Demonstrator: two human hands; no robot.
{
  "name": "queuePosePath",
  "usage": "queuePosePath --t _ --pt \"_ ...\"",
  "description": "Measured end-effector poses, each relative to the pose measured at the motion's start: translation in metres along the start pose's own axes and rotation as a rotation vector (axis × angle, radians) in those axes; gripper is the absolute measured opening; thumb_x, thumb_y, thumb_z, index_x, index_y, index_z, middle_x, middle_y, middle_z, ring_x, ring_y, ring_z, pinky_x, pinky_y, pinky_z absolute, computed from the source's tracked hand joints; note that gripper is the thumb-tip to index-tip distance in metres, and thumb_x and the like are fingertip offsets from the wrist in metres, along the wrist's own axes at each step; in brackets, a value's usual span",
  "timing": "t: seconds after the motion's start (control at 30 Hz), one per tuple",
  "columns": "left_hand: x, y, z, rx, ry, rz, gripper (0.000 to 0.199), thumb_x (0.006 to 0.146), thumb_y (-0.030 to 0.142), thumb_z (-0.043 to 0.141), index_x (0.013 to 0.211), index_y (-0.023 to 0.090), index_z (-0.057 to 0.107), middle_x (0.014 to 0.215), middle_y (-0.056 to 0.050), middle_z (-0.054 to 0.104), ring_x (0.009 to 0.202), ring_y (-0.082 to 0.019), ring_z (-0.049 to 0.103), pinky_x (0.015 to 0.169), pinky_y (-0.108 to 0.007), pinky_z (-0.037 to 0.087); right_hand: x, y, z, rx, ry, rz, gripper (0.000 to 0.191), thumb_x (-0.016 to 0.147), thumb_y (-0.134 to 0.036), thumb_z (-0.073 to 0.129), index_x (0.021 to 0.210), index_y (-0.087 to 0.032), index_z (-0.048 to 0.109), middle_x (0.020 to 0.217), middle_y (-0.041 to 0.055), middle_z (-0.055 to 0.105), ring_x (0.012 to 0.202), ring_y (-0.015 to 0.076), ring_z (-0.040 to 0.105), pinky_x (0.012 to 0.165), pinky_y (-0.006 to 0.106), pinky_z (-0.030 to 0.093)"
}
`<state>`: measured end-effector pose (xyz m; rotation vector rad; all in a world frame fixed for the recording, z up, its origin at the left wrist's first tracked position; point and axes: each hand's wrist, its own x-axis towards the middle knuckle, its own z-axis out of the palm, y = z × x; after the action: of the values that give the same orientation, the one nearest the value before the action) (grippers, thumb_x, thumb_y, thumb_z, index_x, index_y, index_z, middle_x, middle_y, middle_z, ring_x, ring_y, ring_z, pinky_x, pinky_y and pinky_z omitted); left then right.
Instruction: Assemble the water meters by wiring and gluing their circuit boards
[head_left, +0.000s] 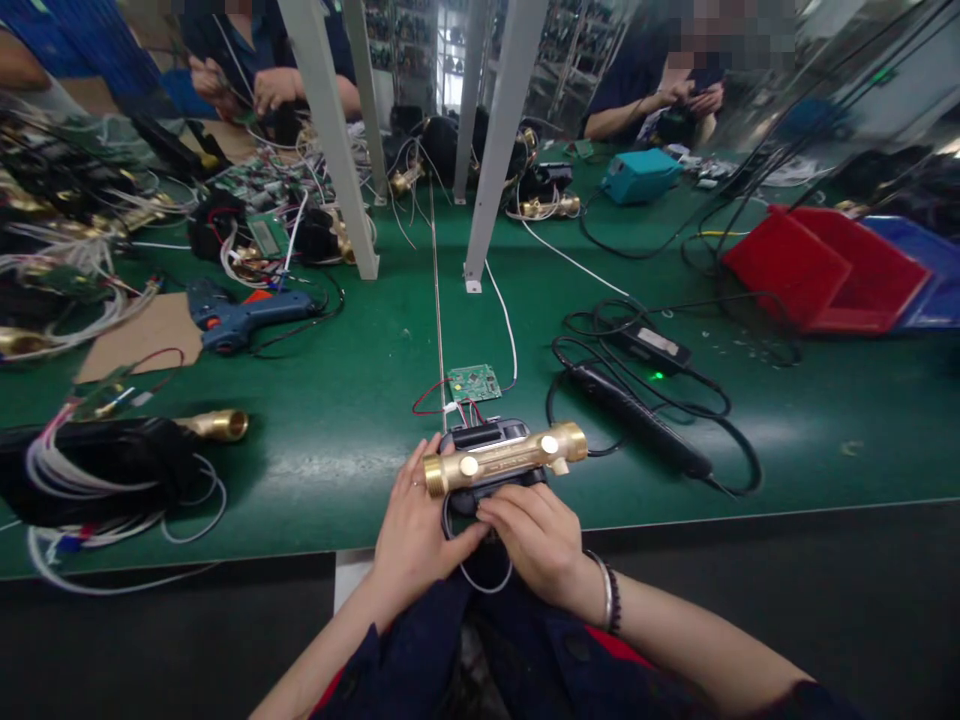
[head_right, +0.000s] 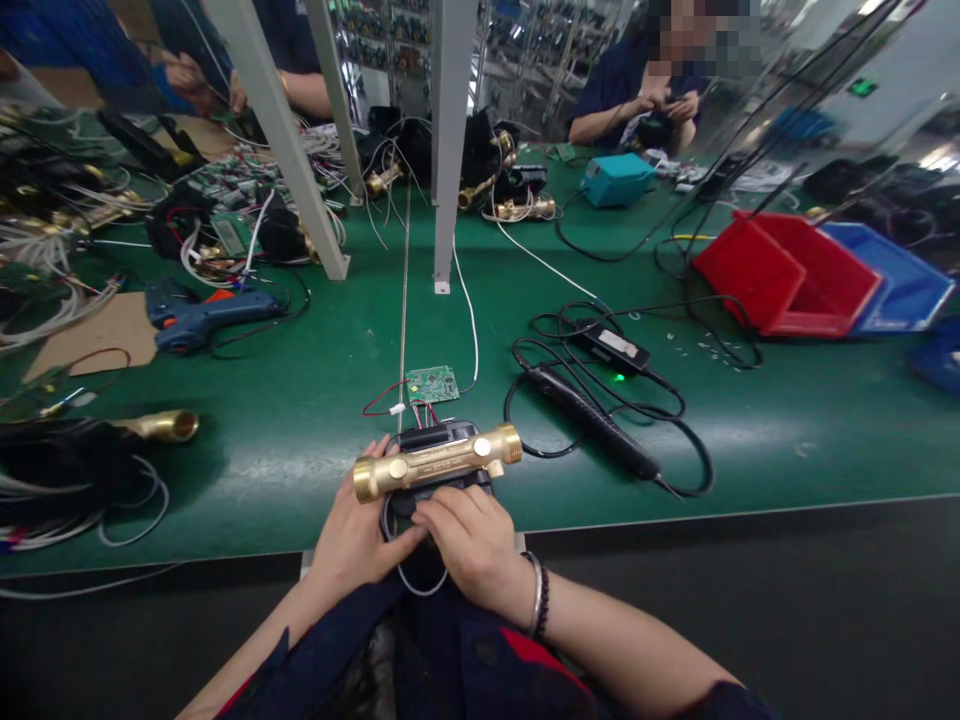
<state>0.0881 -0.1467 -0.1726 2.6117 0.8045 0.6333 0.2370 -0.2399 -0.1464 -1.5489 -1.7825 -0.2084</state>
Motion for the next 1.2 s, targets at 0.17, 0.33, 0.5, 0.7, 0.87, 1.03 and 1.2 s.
queuePosePath --t 0.17,0.33,0.5,0.7,0.87,1.03,1.2 --pt "0.0 0.0 0.0 0.006 0.018 0.026 0.082 0.08 0.046 0.061 0.142 0.012 0.019 0.138 -0.02 0.035 0.132 -0.033 0.03 0.102 -0.05 0.04 0.001 0.0 0.003 -0.059 -0.028 0.009 0.011 0.089 -0.015 0.053 0.089 -0.015 0.064 0.08 0.0062 0.069 0.065 0.0158 0.056 0.06 0.029 0.045" --pt "0.001 0.0 -0.001 0.012 0.021 0.038 0.085 0.078 0.046 0.063 0.142 0.012 0.018 0.138 -0.021 0.035 0.131 -0.033 0.031 0.101 -0.051 0.041 0.002 0.002 -0.002 -0.092 -0.07 -0.026 0.016 0.091 -0.014 0.049 0.086 -0.014 0.064 0.079 0.0064 0.069 0.064 0.0158 0.056 0.058 0.029 0.044" --pt "0.001 0.001 -0.001 0.004 0.01 0.024 0.087 0.075 0.043 0.067 0.141 0.013 0.019 0.138 -0.02 0.035 0.13 -0.033 0.032 0.101 -0.05 0.041 0.0 0.003 -0.003 -0.141 -0.098 -0.091 0.016 0.091 -0.015 0.05 0.098 -0.01 0.064 0.086 0.0087 0.07 0.063 0.0171 0.054 0.056 0.031 0.044" --pt "0.001 0.0 -0.001 0.016 -0.002 0.024 0.09 0.072 0.043 0.071 0.14 0.013 0.02 0.14 -0.02 0.032 0.131 -0.035 0.031 0.1 -0.051 0.042 -0.001 0.006 -0.022 -0.028 -0.091 -0.064 0.022 0.09 -0.011 0.048 0.109 -0.012 0.06 0.092 0.0091 0.069 0.074 0.0172 0.059 0.063 0.028 0.05" --pt "0.001 0.0 -0.003 0.031 -0.011 0.026 0.091 0.071 0.042 0.071 0.14 0.014 0.02 0.138 -0.02 0.034 0.129 -0.034 0.034 0.098 -0.05 0.044 0.003 0.07 -0.071 -0.279 0.162 0.101 0.027 0.085 -0.011 0.054 0.11 -0.017 0.061 0.091 0.0097 0.066 0.081 0.0209 0.061 0.074 0.034 0.05" --pt "0.003 0.0 -0.004 0.047 -0.015 0.011 0.084 0.076 0.043 0.064 0.14 0.012 0.02 0.139 -0.021 0.032 0.128 -0.033 0.034 0.098 -0.049 0.044 -0.004 0.151 -0.086 -0.526 -0.381 0.597 0.051 0.081 -0.037 0.057 0.12 -0.004 0.055 0.097 0.0204 0.065 0.086 0.0348 0.061 0.073 0.045 0.049" --pt "0.002 0.0 -0.001 0.019 -0.01 0.01 0.079 0.08 0.048 0.057 0.141 0.014 0.019 0.14 -0.02 0.032 0.129 -0.033 0.033 0.099 -0.051 0.043 0.012 0.141 -0.104 -0.11 -0.222 0.869 0.046 0.067 -0.042 0.068 0.104 -0.017 0.063 0.081 0.0076 0.065 0.071 0.0268 0.061 0.065 0.038 0.048"
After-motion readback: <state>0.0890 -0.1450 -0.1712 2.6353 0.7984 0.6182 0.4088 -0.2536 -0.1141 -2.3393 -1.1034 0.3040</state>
